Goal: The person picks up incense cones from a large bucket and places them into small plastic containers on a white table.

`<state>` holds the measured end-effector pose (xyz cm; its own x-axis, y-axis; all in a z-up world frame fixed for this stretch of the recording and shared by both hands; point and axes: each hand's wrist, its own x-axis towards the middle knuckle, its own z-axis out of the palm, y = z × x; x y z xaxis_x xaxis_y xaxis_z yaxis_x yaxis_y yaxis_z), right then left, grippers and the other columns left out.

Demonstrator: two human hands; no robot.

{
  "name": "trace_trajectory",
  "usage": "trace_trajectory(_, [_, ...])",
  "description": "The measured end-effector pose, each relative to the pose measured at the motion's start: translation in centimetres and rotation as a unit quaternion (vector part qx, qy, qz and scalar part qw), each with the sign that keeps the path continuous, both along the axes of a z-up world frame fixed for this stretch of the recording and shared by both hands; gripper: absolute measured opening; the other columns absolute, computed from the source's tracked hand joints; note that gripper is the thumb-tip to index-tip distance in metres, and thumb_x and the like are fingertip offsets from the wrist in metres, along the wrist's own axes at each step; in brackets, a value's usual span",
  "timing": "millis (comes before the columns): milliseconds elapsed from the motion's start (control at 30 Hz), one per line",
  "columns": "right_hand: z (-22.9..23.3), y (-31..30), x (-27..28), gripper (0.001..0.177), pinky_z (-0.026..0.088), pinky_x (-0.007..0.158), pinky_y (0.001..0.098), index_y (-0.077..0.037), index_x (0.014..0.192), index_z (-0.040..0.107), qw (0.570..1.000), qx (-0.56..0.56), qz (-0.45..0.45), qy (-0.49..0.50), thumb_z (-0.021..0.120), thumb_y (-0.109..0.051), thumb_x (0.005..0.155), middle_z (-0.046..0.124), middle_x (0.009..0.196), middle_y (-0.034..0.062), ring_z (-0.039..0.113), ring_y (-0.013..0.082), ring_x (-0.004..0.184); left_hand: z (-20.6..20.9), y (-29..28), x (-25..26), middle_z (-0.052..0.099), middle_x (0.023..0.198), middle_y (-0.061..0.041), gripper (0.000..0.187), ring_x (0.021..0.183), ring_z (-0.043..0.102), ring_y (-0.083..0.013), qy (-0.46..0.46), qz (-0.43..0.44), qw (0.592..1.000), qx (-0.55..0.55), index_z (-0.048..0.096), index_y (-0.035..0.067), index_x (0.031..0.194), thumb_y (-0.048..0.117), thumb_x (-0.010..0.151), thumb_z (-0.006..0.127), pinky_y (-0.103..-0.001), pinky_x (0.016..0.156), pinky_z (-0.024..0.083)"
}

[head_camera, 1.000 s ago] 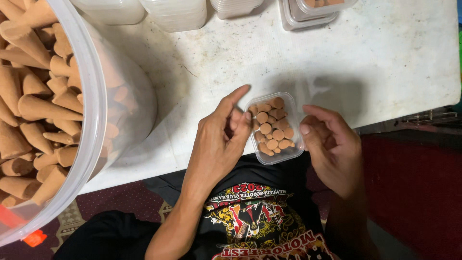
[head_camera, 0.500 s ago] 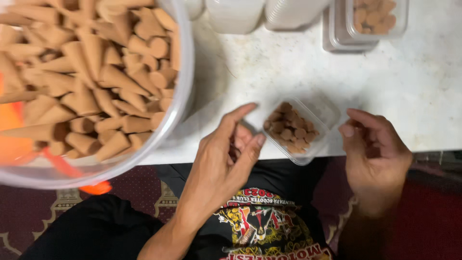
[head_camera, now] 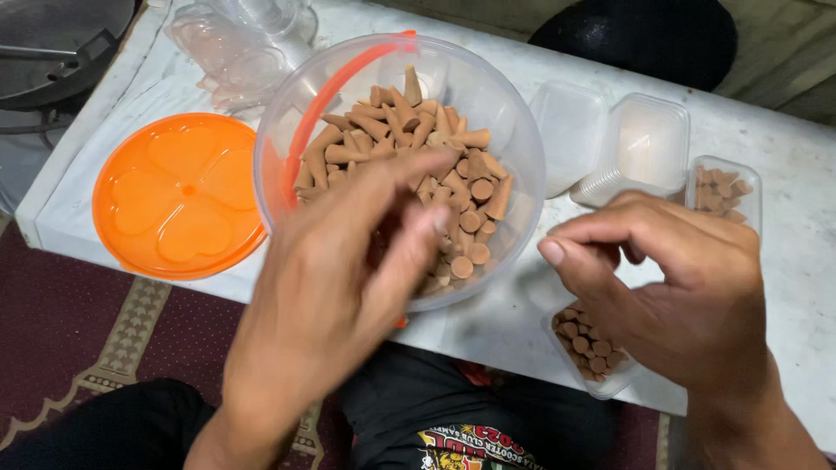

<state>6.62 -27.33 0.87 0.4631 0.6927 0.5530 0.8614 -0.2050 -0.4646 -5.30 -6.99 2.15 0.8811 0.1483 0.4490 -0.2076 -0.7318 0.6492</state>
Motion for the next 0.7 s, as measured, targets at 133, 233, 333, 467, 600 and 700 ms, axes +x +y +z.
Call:
trace_trajectory(133, [1.4, 3.0, 2.2, 0.014, 0.047, 0.069, 0.0327, 0.001, 0.085, 0.072, 0.996, -0.058, 0.055, -0.026, 0.069, -0.002, 0.098, 0.071, 0.076, 0.0072, 0.059, 0.0213, 0.066, -1.7, 3.9, 2.9, 0.073, 0.124, -0.012, 0.026, 0.100, 0.070, -0.0335, -0.008, 0.055, 0.994, 0.096, 0.062, 0.001, 0.124, 0.016, 0.105, 0.054, -0.046, 0.077, 0.050])
trace_trajectory(233, [2.0, 5.0, 3.7, 0.013, 0.052, 0.078, 0.0346, -0.003, 0.108, 0.076, 0.984, -0.149, 0.075, -0.056, 0.071, -0.009, 0.098, 0.077, 0.091, 0.0054, 0.065, 0.0244, 0.079, -2.5, 4.1, 3.2, 0.074, 0.108, -0.009, 0.023, 0.093, 0.069, -0.0363, 0.030, 0.111, 0.987, 0.113, 0.066, 0.009, 0.118, 0.014, 0.103, 0.049, -0.052, 0.059, 0.047])
trace_trajectory(333, [2.2, 7.4, 4.6, 0.023, 0.054, 0.063, 0.0509, -0.036, 0.117, 0.072, 0.892, -0.449, -0.020, -0.055, 0.057, -0.038, 0.100, 0.073, 0.086, -0.0094, 0.058, 0.0264, 0.087, -2.8, 3.9, 3.0, 0.073, 0.114, -0.005, 0.023, 0.099, 0.068, -0.0322, -0.003, 0.145, 0.987, 0.068, 0.064, 0.011, 0.120, 0.012, 0.103, 0.049, -0.049, 0.063, 0.049])
trace_trajectory(467, [0.7, 9.7, 5.2, 0.013, 0.048, 0.074, 0.0470, -0.027, 0.087, 0.061, 0.776, -0.599, -0.038, -0.196, 0.053, -0.035, 0.093, 0.071, 0.078, -0.0053, 0.062, 0.0275, 0.093, -2.8, 4.0, 3.0, 0.074, 0.116, -0.005, 0.023, 0.103, 0.070, -0.0302, -0.042, 0.152, 0.985, 0.066, 0.066, 0.010, 0.121, 0.007, 0.103, 0.052, -0.045, 0.066, 0.050])
trace_trajectory(600, [2.0, 11.1, 6.1, 0.015, 0.047, 0.097, 0.0449, -0.028, 0.088, 0.064, 0.766, -0.632, -0.006, -0.114, 0.058, -0.041, 0.094, 0.072, 0.075, -0.0018, 0.062, 0.0255, 0.097, -2.9, 4.0, 3.0, 0.074, 0.116, -0.006, 0.021, 0.105, 0.070, -0.0297, -0.056, 0.134, 0.987, 0.064, 0.065, 0.008, 0.121, 0.003, 0.103, 0.056, -0.045, 0.072, 0.050])
trace_trajectory(700, [3.5, 9.5, 7.8, 0.024, 0.049, 0.082, 0.0374, -0.046, 0.100, 0.081, 0.841, -0.537, 0.040, 0.053, 0.060, -0.049, 0.088, 0.085, 0.074, -0.0139, 0.067, 0.0168, 0.079, -2.9, 4.1, 2.9, 0.074, 0.113, -0.006, 0.020, 0.103, 0.070, -0.0296, -0.059, 0.128, 0.988, 0.065, 0.067, 0.008, 0.120, 0.003, 0.101, 0.058, -0.043, 0.072, 0.049])
